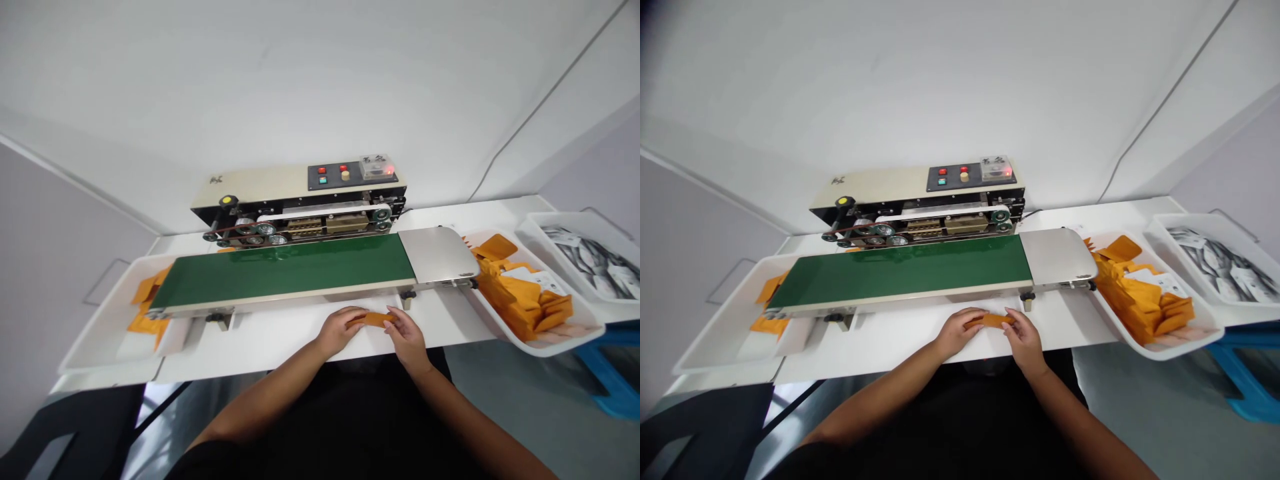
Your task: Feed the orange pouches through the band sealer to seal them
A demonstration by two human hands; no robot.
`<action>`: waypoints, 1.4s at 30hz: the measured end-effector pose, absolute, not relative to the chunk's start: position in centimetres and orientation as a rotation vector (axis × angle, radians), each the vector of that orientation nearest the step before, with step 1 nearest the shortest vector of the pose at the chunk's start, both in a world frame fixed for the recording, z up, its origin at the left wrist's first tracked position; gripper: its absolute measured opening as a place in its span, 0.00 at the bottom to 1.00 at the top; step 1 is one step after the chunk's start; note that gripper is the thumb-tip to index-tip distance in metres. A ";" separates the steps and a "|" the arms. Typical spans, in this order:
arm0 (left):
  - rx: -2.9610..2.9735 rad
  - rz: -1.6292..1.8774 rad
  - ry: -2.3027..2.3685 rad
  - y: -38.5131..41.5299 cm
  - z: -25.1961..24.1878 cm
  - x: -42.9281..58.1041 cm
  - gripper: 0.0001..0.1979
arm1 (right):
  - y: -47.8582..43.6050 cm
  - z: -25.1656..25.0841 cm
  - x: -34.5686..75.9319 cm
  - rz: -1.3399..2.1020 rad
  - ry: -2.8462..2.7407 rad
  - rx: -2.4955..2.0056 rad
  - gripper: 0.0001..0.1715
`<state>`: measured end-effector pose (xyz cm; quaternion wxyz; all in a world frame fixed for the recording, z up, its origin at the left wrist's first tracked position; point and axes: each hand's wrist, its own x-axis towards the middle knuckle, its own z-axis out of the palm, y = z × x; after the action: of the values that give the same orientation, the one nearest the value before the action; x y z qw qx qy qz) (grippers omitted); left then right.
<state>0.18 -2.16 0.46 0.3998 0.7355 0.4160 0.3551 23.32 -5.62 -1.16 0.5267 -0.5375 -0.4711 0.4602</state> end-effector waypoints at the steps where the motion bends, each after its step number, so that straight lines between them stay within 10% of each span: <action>1: 1.869 0.907 1.040 -2.1 0.5 0.2 0.17 | -6.0 -0.6 23.6 1.092 -1.182 -1.279 0.22; 15: 1.944 0.987 0.955 -1.8 0.5 0.3 0.16 | 1.8 15.0 30.0 1.119 -0.650 -1.101 0.26; 42: 1.973 1.018 0.892 -1.8 -0.1 0.2 0.15 | 11.5 18.8 27.3 1.415 -0.736 -1.346 0.13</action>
<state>0.19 -1.79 -0.09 0.3658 0.7675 0.3471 0.3959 27.27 11.45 18.84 0.5033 -0.5573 -0.3047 0.5859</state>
